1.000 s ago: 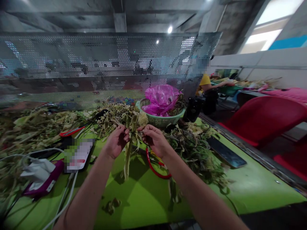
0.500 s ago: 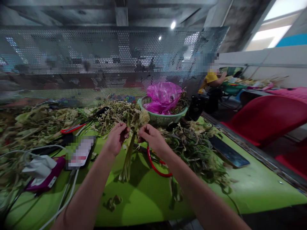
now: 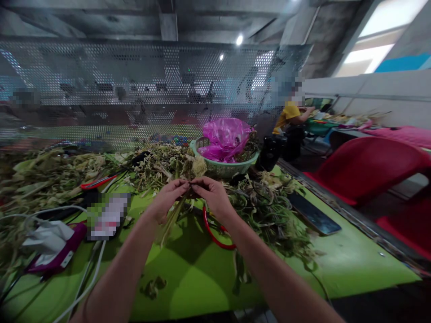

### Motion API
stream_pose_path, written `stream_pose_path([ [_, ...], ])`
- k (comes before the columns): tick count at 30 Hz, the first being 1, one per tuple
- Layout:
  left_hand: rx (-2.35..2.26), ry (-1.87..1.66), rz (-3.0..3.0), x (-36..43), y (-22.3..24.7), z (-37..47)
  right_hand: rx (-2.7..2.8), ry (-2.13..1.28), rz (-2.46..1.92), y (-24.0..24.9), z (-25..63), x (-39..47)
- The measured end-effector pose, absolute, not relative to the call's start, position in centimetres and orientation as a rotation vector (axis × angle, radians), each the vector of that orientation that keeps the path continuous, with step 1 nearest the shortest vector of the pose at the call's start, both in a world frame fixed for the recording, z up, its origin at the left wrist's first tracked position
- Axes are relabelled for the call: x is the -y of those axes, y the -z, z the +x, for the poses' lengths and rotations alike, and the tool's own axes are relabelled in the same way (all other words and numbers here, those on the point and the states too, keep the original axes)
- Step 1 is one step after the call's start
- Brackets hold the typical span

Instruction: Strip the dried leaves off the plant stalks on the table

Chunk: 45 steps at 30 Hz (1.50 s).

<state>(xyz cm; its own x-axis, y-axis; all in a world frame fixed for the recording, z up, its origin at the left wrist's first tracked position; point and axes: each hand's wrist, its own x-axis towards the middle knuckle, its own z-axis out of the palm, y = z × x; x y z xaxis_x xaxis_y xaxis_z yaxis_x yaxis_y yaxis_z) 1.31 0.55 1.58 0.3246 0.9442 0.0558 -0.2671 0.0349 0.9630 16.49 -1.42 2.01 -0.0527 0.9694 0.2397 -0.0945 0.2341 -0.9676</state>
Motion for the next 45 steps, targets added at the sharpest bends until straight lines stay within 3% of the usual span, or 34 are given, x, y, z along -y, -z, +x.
stream_pose_path([
  [13, -0.732, -1.059, 0.908, -0.4, -1.6, 1.2, 1.238, -1.065, -0.960, -3.4, 17.9, 1.4],
  [22, -0.829, -1.098, 1.094, -0.5, -1.5, 1.2, 1.355, -0.980, -1.018, -4.3, 17.8, 1.9],
  [32, -0.933, -1.225, 1.085, -0.6, -2.1, 0.7, 1.496, -0.497, -1.272, -6.1, 21.3, 6.4],
  [36, -0.939, -1.248, 1.024, -0.6, -2.1, 0.7, 2.082, -0.534, -1.560, -4.1, 21.3, 9.7],
  [38, -0.940, -1.246, 1.006, -0.7, -2.0, 0.8, 2.269, -0.397, -1.697, -2.7, 20.7, 10.3],
  [42, -0.926, -1.245, 0.965, -0.6, -2.1, 0.8, 2.358, 0.018, -1.850, -1.0, 19.8, 9.8],
  [45, -0.915, -1.265, 0.942, -0.5, -2.4, 0.7, 2.367, 0.110, -1.905, -0.8, 19.7, 9.1],
])
